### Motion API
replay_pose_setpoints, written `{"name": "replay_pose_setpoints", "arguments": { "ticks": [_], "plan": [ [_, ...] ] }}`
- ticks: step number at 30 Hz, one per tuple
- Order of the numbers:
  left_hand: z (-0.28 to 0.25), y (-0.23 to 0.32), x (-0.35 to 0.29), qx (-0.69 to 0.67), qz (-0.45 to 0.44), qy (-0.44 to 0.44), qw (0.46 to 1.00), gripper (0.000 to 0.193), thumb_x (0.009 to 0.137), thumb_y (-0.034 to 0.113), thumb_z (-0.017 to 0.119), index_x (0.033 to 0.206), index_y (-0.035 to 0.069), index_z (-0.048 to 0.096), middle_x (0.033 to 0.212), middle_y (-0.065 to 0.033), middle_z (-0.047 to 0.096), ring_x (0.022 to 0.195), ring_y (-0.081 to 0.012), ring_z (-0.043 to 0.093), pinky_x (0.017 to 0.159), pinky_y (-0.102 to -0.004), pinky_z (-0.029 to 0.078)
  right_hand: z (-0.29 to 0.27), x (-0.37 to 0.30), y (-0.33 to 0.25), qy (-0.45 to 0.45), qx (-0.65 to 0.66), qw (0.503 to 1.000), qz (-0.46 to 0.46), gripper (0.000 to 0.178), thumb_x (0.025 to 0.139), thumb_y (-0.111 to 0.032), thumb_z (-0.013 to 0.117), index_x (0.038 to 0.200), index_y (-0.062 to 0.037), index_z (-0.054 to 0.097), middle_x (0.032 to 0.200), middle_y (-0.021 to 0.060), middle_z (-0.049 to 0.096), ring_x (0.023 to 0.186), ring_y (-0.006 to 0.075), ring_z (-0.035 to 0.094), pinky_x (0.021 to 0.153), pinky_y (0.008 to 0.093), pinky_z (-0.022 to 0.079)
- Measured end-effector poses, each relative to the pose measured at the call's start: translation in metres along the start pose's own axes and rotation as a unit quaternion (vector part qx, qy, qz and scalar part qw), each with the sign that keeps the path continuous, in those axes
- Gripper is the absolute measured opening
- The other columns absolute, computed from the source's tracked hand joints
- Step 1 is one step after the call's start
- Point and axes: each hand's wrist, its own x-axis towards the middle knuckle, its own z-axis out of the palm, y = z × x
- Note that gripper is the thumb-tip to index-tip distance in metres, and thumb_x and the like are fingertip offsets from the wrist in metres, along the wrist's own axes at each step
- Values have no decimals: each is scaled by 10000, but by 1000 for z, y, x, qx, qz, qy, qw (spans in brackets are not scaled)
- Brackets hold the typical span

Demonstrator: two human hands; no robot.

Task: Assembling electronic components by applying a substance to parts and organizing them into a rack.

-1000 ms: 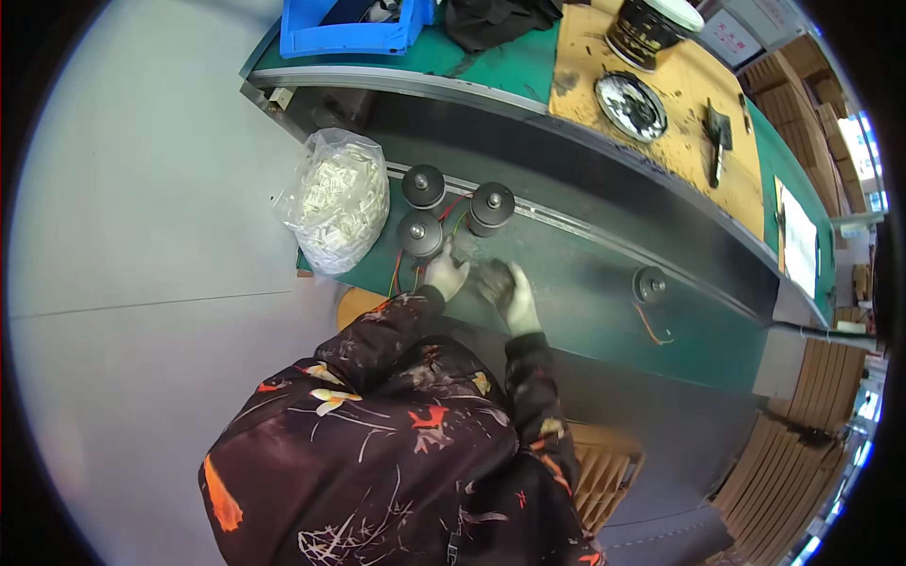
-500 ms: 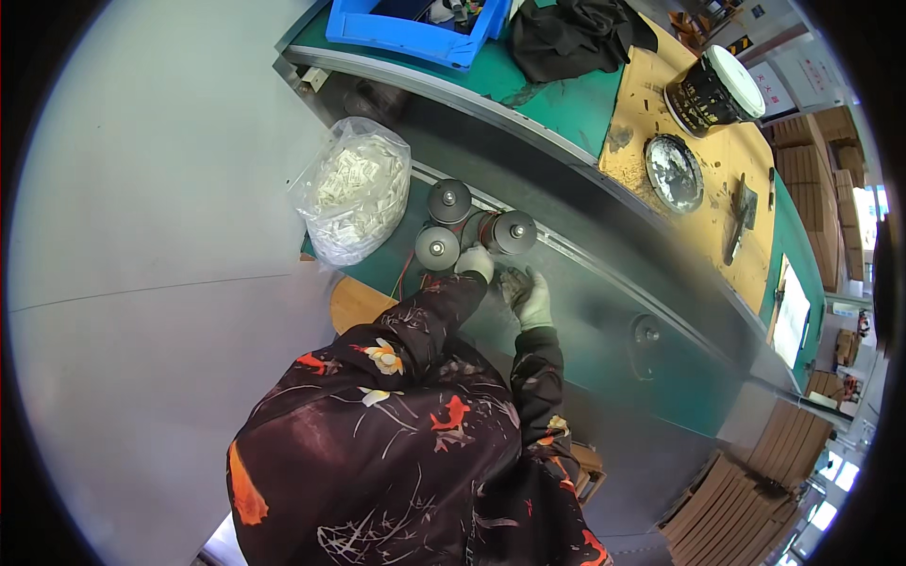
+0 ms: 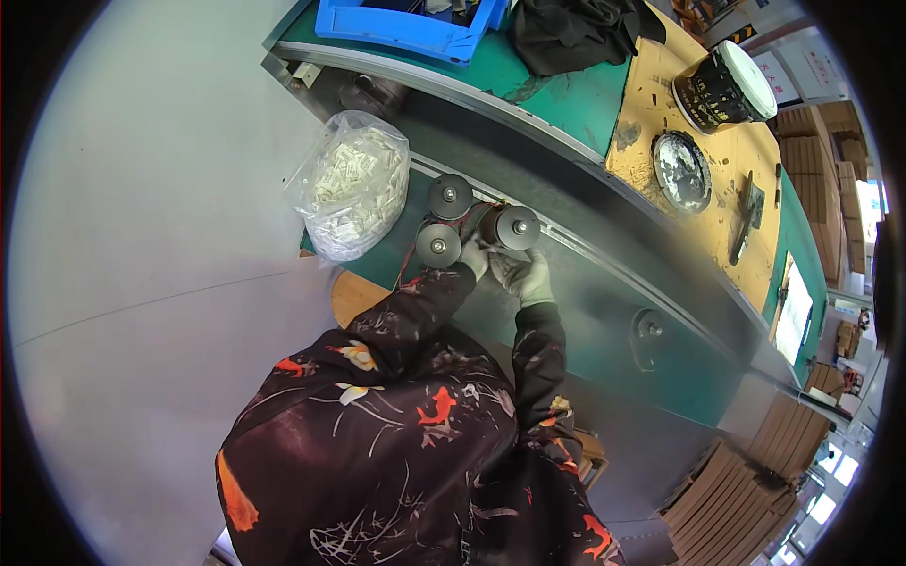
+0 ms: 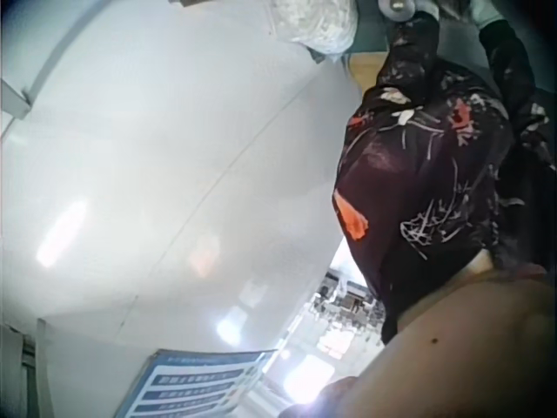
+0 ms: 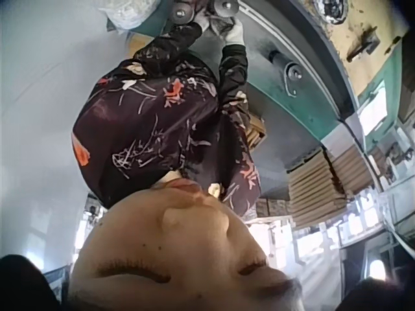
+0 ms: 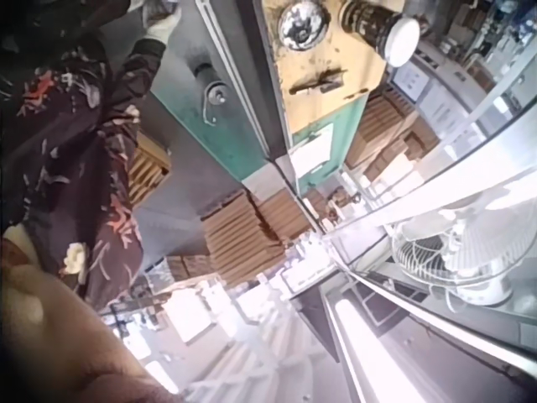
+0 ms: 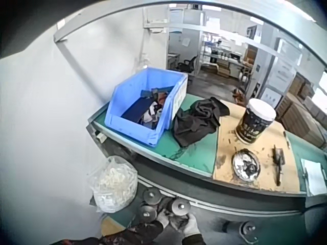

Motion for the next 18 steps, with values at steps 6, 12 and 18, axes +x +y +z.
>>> {"name": "replay_pose_setpoints", "arguments": {
  "ticks": [6, 12, 18],
  "plan": [
    [-38, 128, -112, 324, -16, -217, 921, 368, 904, 210, 691, 1184, -27, 667, 964, -89, 723, 887, -213, 684, 813, -337, 520, 8, -6, -25, 211, -225, 922, -232, 707, 924, -600, 582, 1312, -10, 540, 1162, 197, 658, 1094, 381, 652, 917, 578, 552],
    [-102, 131, -133, 131, -201, -167, 956, 333, 926, 193, 660, 1133, -68, 661, 977, -107, 722, 889, -187, 681, 803, -311, 516, 35, 8, -79, 47, -311, 949, 33, 583, 818, -665, 677, 1244, -270, 634, 1247, 48, 647, 1039, 355, 650, 880, 707, 477],
    [-113, 146, -131, -172, -356, -1, 918, 272, 957, 189, 616, 1088, -44, 663, 916, -103, 706, 776, -228, 696, 754, -347, 562, -20, 27, -56, 33, -34, 994, 96, 411, 855, -512, 648, 1163, -239, 653, 1158, 58, 682, 1013, 364, 647, 820, 665, 524]
  ]
}}
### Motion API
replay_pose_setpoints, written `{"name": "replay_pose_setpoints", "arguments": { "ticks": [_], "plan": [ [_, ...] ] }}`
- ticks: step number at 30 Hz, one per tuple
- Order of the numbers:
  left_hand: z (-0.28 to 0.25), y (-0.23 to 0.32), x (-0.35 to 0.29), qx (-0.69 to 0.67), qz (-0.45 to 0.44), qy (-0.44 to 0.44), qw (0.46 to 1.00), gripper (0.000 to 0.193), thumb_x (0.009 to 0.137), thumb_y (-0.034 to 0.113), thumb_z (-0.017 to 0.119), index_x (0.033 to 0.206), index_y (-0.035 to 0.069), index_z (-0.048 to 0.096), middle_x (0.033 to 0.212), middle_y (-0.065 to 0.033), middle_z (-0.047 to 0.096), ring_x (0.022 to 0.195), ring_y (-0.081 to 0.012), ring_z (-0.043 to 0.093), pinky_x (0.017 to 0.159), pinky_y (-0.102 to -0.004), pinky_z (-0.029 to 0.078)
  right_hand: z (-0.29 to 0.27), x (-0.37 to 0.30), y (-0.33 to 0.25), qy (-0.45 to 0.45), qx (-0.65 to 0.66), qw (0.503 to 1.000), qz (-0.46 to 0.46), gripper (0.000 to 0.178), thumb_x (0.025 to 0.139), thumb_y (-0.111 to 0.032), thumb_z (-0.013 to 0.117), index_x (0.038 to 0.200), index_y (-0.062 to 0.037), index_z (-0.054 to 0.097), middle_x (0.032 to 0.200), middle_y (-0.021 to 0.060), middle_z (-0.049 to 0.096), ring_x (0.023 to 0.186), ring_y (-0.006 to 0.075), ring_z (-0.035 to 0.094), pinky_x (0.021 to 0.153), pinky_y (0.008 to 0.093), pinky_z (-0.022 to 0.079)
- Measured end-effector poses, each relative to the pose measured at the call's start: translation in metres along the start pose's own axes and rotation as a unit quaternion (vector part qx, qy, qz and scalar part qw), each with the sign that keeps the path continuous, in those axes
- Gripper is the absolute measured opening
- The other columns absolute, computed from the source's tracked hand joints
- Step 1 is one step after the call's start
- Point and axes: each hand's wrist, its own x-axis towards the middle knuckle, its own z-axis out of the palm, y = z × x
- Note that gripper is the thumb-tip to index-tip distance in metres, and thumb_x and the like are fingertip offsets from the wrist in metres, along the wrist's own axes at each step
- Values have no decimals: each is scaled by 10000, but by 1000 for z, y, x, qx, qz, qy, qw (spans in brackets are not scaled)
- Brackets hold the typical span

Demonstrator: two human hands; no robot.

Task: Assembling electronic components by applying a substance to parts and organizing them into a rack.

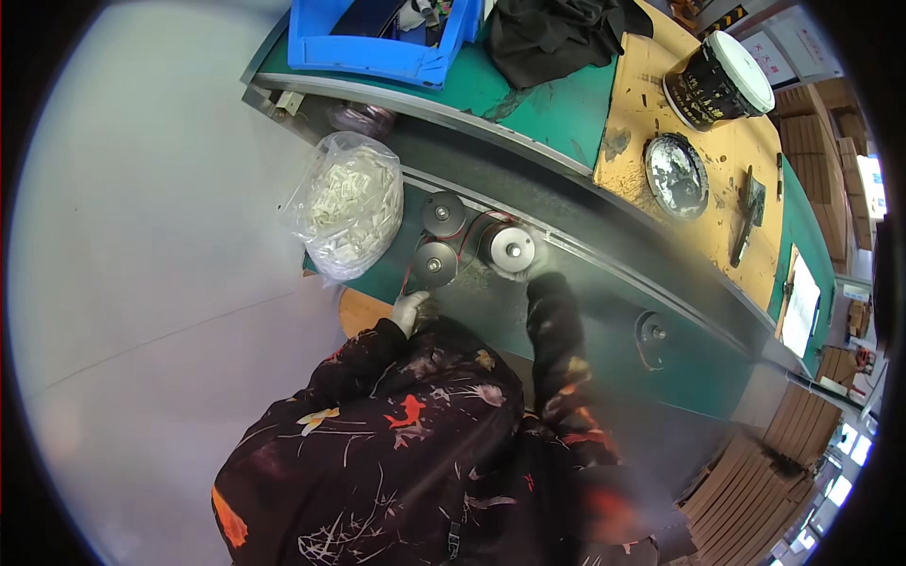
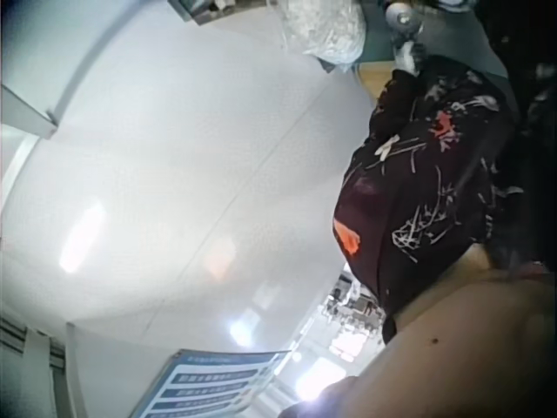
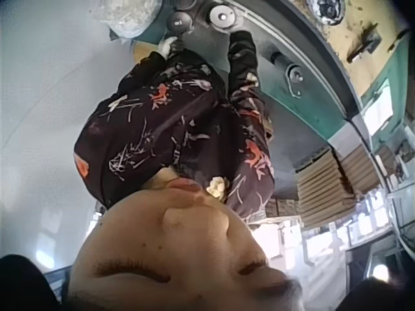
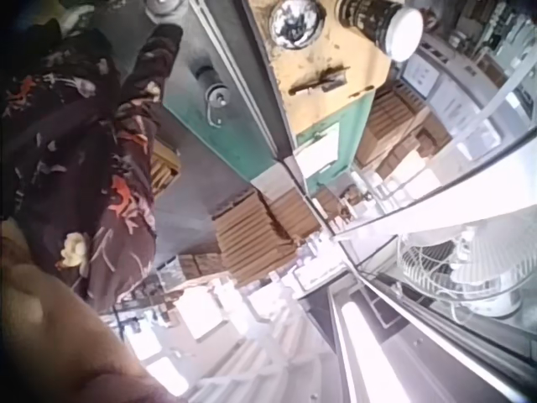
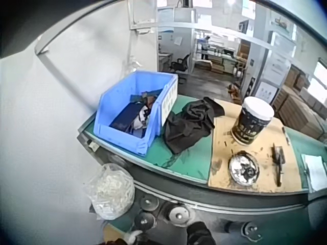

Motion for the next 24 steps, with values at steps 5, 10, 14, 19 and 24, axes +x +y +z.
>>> {"name": "replay_pose_setpoints", "arguments": {
  "ticks": [5, 10, 14, 19, 24],
  "plan": [
    [4, 28, 5, -130, -43, -12, 991, 707, 972, 608, 442, 1382, 33, 485, 1292, -212, 590, 1221, -388, 552, 1088, -547, 410, 6, -14, 63, -11, 154, 978, -138, 529, 820, -396, 662, 1223, -56, 618, 1164, 154, 687, 1013, 331, 685, 886, 512, 580],
    [44, 63, 18, -273, -122, -80, 951, 665, 952, 565, 482, 1389, 63, 486, 1425, -261, 462, 1305, -474, 451, 1091, -630, 405, 6, -30, 68, -87, 210, 972, -52, 455, 896, -423, 737, 1168, -66, 663, 1024, 130, 722, 855, 296, 706, 766, 435, 598],
    [53, 73, 40, -386, -122, -51, 913, 509, 901, 494, 547, 1234, 120, 635, 1317, -173, 597, 1265, -453, 506, 1022, -624, 467, -23, -36, 123, 12, 179, 966, -189, 655, 850, -470, 758, 1313, -40, 589, 1091, 146, 683, 916, 292, 673, 803, 465, 578],
    [24, 62, 17, -328, -208, 33, 921, 525, 802, 489, 692, 1213, 165, 647, 1243, -115, 639, 1193, -337, 579, 984, -551, 506, -98, -76, 177, -29, 295, 943, -151, 530, 880, -425, 731, 1251, -66, 610, 1052, 130, 687, 848, 280, 651, 778, 454, 560],
    [10, 38, 30, -125, -169, -12, 977, 532, 811, 458, 716, 1223, 128, 647, 1240, -109, 645, 1166, -315, 594, 987, -501, 510, -186, -138, 247, -13, 454, 830, -325, 611, 897, -448, 666, 1334, -40, 539, 1111, 212, 658, 922, 386, 669, 817, 526, 574]
  ]
}}
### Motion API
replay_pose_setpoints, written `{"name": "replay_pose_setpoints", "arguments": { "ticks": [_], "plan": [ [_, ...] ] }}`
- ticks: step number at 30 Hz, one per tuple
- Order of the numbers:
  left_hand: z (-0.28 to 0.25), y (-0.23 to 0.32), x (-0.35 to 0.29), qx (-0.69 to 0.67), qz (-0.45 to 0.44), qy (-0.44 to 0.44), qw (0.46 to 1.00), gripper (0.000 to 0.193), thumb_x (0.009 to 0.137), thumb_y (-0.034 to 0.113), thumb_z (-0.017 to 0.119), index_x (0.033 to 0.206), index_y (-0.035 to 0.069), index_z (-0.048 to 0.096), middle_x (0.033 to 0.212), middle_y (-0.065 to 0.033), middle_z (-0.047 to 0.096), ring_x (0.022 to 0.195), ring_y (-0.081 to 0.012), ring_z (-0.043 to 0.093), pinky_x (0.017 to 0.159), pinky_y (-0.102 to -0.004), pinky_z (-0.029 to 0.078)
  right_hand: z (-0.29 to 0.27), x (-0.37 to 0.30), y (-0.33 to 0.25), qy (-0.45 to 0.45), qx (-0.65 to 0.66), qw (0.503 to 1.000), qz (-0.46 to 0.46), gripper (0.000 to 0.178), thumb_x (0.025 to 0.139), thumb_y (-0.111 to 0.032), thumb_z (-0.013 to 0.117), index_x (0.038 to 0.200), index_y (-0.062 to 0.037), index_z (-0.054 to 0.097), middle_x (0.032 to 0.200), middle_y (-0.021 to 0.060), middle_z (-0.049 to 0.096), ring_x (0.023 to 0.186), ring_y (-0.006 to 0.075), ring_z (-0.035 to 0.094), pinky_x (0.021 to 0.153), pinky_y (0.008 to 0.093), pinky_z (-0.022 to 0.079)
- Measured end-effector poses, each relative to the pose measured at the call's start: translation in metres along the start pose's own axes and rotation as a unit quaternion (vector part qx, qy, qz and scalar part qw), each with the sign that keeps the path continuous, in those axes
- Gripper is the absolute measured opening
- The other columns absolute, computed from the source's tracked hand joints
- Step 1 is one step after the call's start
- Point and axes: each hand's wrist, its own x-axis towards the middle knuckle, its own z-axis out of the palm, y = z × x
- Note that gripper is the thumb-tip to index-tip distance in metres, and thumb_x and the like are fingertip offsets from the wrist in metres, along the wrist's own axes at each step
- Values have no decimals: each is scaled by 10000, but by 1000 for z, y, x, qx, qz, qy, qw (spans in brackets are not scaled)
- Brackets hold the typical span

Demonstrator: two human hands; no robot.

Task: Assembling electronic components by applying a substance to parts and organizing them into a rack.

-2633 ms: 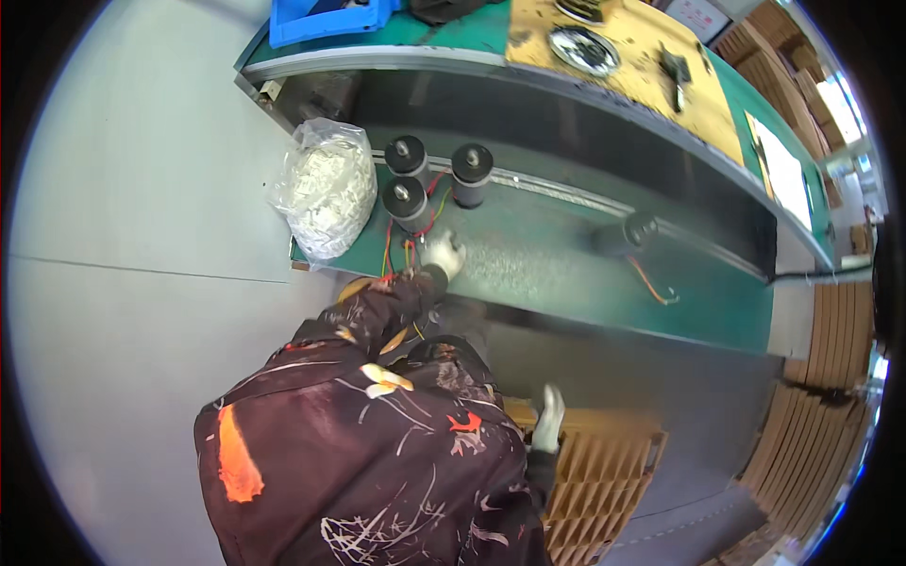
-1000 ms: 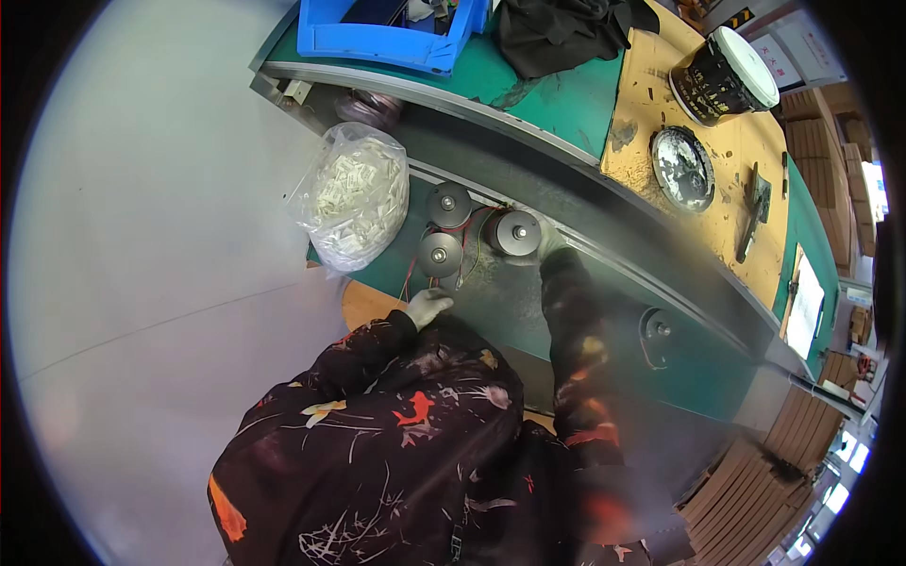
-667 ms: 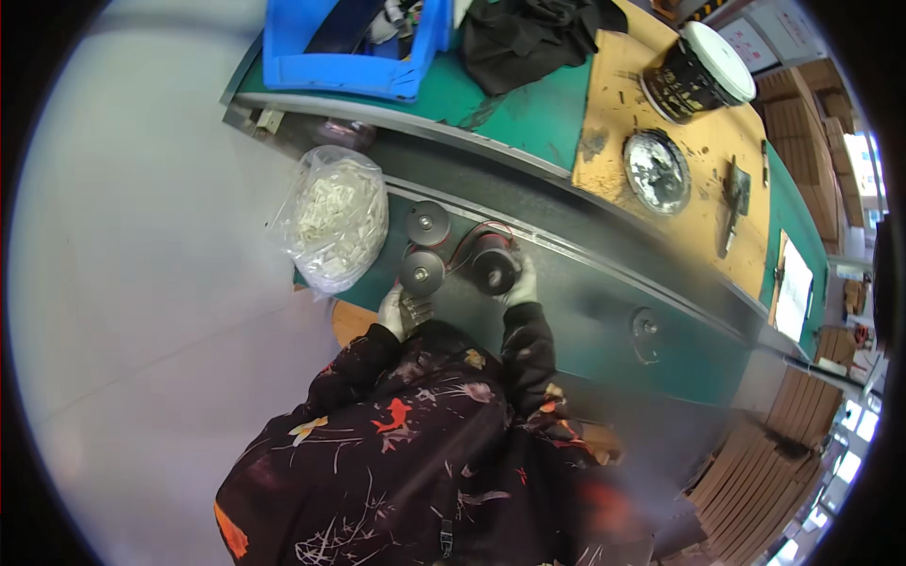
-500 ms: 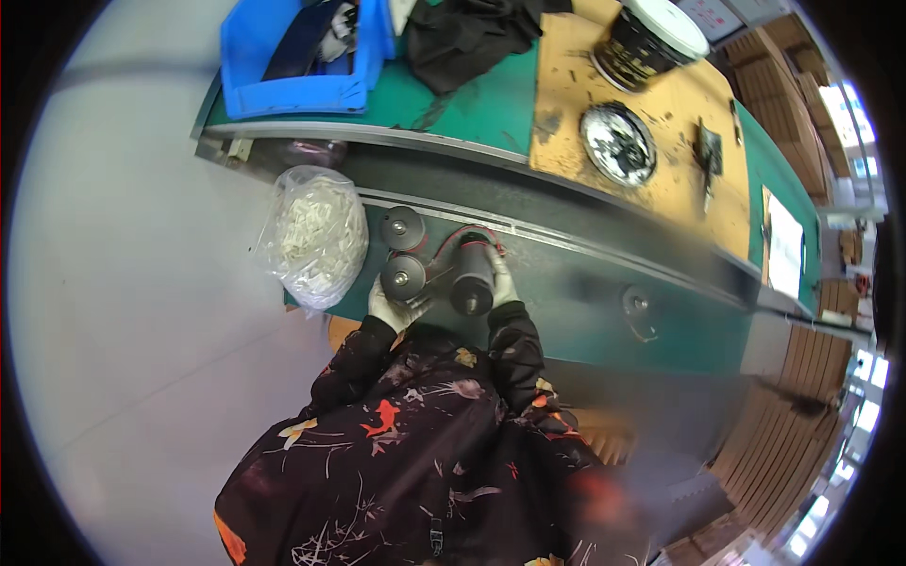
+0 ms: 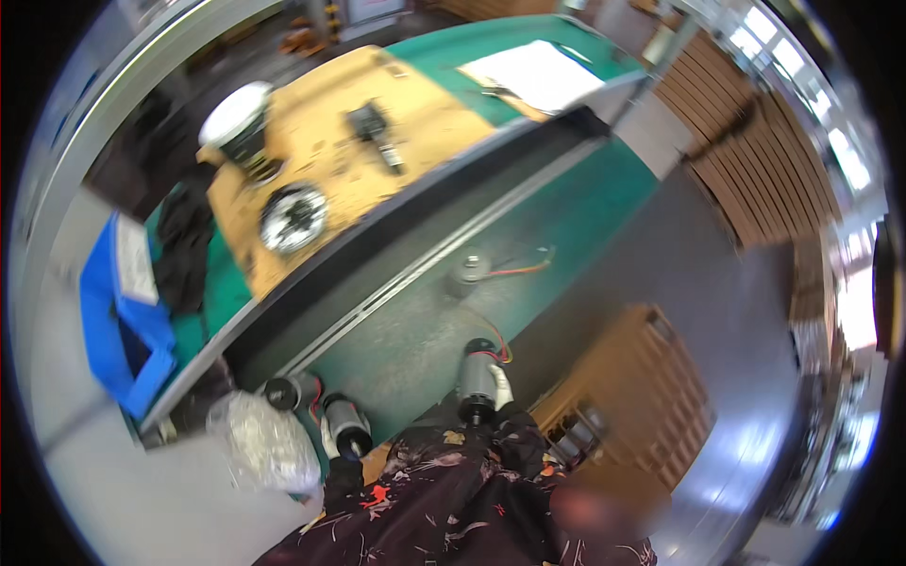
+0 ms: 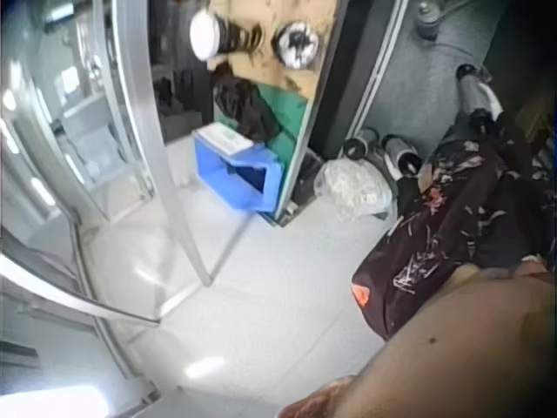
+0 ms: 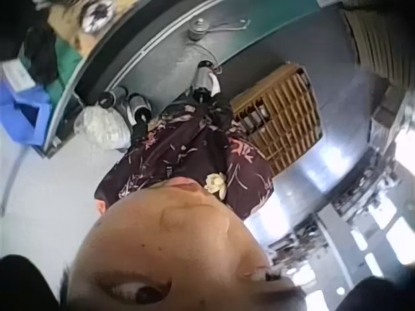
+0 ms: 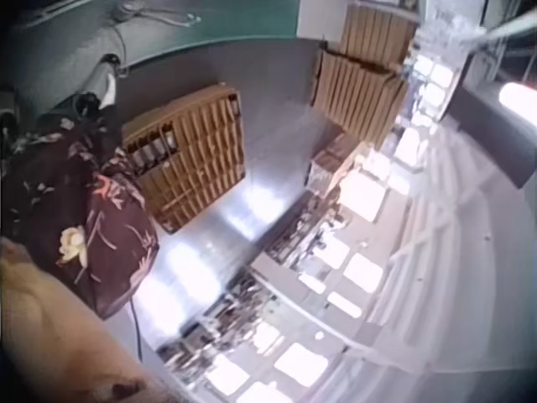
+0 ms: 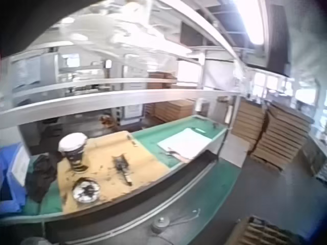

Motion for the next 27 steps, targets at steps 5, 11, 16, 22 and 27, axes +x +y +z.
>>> {"name": "replay_pose_setpoints", "arguments": {
  "ticks": [5, 11, 16, 22, 27],
  "plan": [
    [5, -30, 17, 252, -3, -11, 968, 537, 820, 428, 736, 1231, 95, 647, 1237, -103, 651, 1143, -296, 608, 990, -457, 512, -101, -105, -75, -18, 121, 962, -245, 687, 910, -485, 612, 1380, 0, 484, 1150, 280, 644, 959, 452, 673, 847, 587, 568],
    [51, -119, 58, 524, -58, 2, 850, 531, 830, 402, 741, 1233, 69, 648, 1234, -96, 656, 1129, -281, 615, 991, -427, 508, -205, -233, -126, 183, 226, 873, -392, 660, 889, -469, 696, 1324, -2, 530, 1076, 214, 682, 901, 370, 699, 816, 508, 589],
    [90, -241, 104, 711, -121, -17, 693, 527, 838, 381, 746, 1234, 47, 649, 1231, -89, 660, 1118, -269, 622, 992, -403, 505, -351, -258, -138, 142, 342, 777, -509, 685, 853, -489, 734, 1311, -19, 536, 1031, 189, 682, 871, 356, 699, 816, 508, 589],
    [206, -416, 219, 838, -169, -171, 489, 454, 832, 268, 742, 1222, 49, 665, 1152, -90, 697, 1054, -238, 655, 946, -379, 526, -383, -281, -194, 338, 437, 677, -487, 730, 824, -484, 761, 1348, -34, 523, 1124, 154, 659, 968, 321, 672, 876, 460, 573],
    [281, -741, 214, 933, -195, -210, 217, 410, 749, 139, 794, 1116, 7, 665, 909, -88, 719, 767, -233, 706, 739, -400, 590, -437, -252, -219, 365, 545, 579, -484, 612, 827, -401, 786, 1301, -73, 581, 1140, 106, 669, 982, 296, 665, 928, 452, 549]
  ]
}}
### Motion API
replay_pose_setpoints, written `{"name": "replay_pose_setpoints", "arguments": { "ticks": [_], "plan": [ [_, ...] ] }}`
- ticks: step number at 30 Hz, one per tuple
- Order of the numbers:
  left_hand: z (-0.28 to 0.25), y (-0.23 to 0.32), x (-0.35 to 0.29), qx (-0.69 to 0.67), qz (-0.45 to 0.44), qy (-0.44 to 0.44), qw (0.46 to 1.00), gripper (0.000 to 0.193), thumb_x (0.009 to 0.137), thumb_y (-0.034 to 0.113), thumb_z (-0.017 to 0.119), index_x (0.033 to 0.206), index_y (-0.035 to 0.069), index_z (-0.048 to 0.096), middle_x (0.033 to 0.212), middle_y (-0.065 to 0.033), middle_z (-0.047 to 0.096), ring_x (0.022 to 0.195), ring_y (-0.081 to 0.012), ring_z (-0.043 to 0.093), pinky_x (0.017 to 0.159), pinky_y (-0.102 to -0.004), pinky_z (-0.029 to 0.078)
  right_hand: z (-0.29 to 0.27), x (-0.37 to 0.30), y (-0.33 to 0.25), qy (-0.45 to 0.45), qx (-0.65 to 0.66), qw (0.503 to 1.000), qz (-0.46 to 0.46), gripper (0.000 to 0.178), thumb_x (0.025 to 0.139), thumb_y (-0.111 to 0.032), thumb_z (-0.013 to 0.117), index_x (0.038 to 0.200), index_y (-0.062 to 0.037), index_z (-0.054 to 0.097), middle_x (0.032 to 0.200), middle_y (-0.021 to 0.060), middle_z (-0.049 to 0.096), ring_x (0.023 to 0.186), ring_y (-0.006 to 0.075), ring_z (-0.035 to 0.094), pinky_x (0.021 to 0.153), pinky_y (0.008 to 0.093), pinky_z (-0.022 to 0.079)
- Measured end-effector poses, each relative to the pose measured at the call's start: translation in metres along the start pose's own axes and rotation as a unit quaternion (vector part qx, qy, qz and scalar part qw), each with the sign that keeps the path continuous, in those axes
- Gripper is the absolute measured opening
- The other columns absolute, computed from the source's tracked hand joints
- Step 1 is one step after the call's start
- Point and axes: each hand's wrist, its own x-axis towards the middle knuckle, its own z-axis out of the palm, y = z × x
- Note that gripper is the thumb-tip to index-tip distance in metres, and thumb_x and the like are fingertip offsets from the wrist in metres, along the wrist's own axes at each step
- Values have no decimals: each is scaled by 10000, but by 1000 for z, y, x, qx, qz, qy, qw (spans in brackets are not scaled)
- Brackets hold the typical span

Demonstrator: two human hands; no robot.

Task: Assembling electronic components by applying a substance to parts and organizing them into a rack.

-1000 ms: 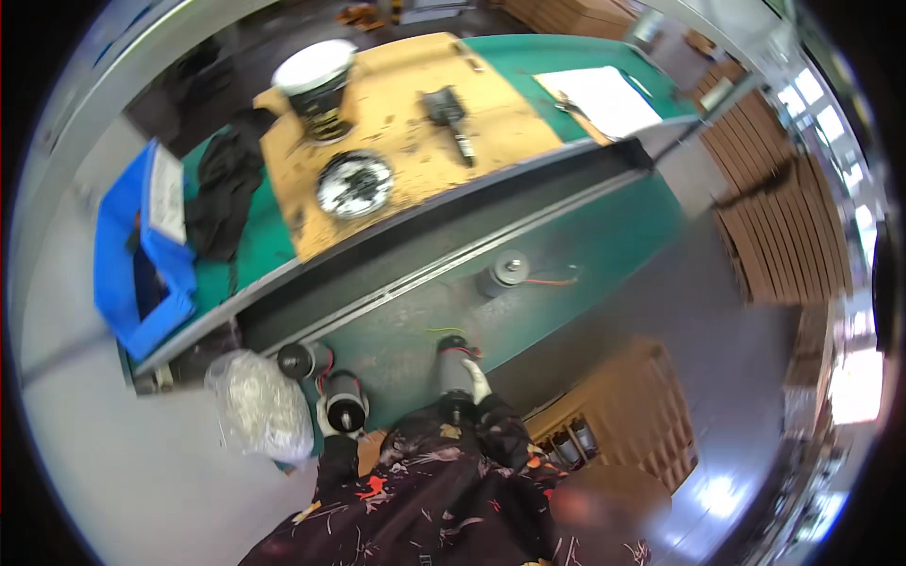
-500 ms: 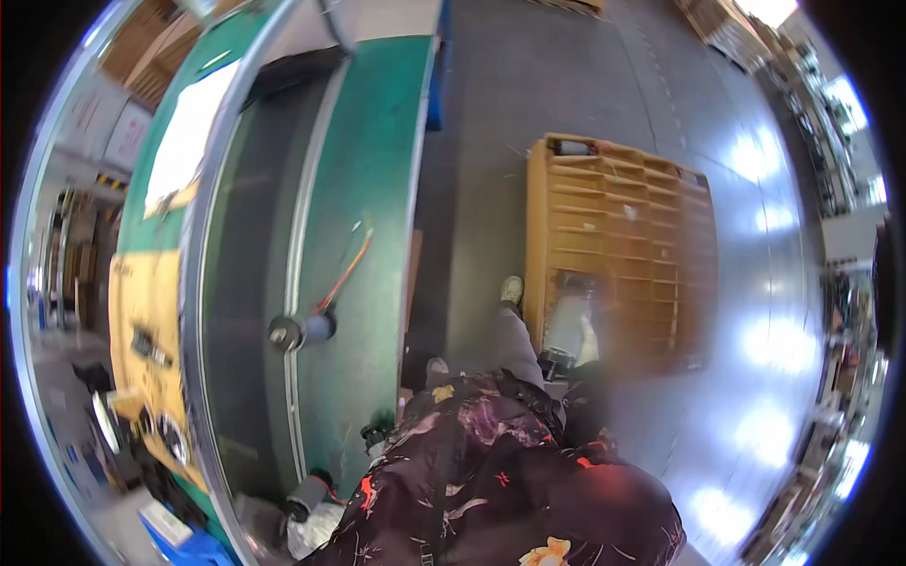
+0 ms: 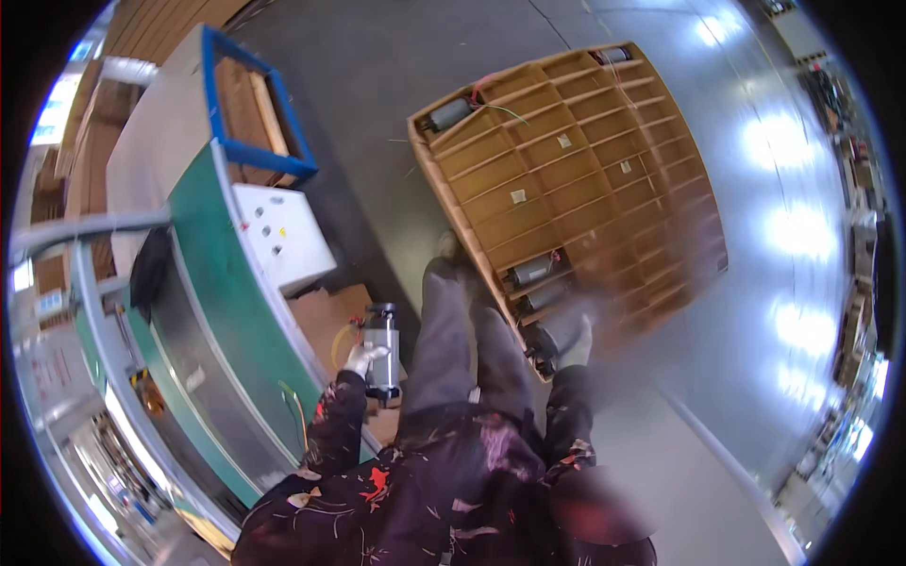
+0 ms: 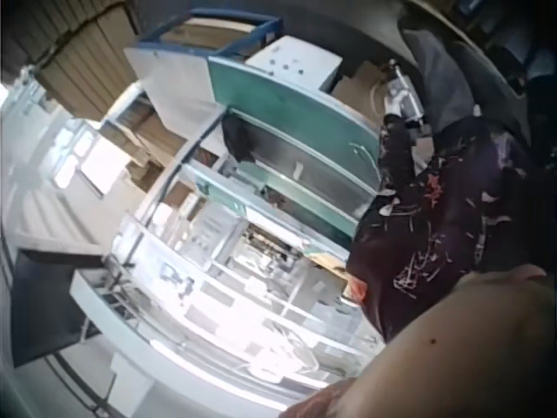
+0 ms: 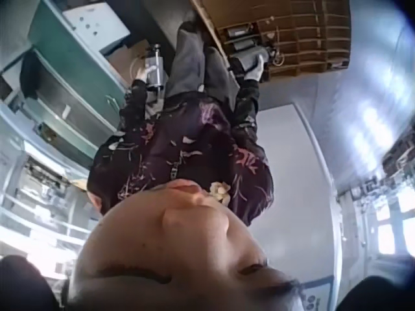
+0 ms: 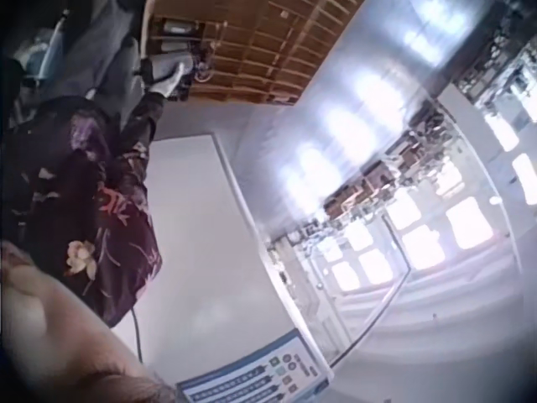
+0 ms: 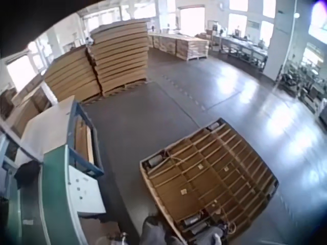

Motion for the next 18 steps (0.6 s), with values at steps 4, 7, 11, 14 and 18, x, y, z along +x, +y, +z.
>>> {"name": "replay_pose_setpoints", "arguments": {
  "ticks": [4, 7, 11, 14, 18],
  "plan": [
    [59, 107, 167, 223, 110, -71, 966, 394, 647, 186, 885, 957, 56, 681, 760, 1, 643, 577, -112, 555, 526, -288, 448, 27, 92, 43, 19, 54, 998, -17, 512, 840, -351, 777, 1241, -71, 628, 1130, 84, 684, 1017, 272, 658, 957, 435, 533],
    [174, 149, 232, 348, 51, -103, 930, 557, 597, 179, 932, 1018, -36, 637, 867, -35, 658, 661, -138, 593, 609, -335, 521, 17, 151, 72, 50, 81, 995, 10, 470, 864, -337, 751, 1227, -61, 637, 1135, 80, 683, 1031, 262, 659, 981, 417, 520],
    [251, 162, 343, 425, 118, -195, 876, 732, 558, 335, 971, 1093, -22, 623, 918, -55, 688, 780, -159, 661, 741, -312, 556, 47, 242, 117, 25, 10, 999, -43, 413, 899, -320, 705, 1200, -41, 657, 1128, 68, 677, 1032, 212, 654, 950, 372, 527],
    [322, 148, 369, 457, 91, -229, 855, 807, 523, 365, 974, 1130, -41, 630, 975, -103, 718, 856, -206, 697, 802, -331, 567, 38, 276, 128, 43, -10, 999, -14, 334, 908, -257, 699, 1159, -35, 690, 1115, 54, 677, 1011, 159, 646, 923, 327, 523],
    [360, 138, 410, 513, 54, -217, 829, 875, 473, 397, 967, 1148, -56, 642, 1028, -168, 731, 927, -259, 714, 876, -356, 559, 60, 308, 130, 60, -9, 998, -36, 307, 861, -144, 762, 1116, 7, 683, 1053, 52, 698, 916, 145, 662, 843, 297, 540]
  ]
}}
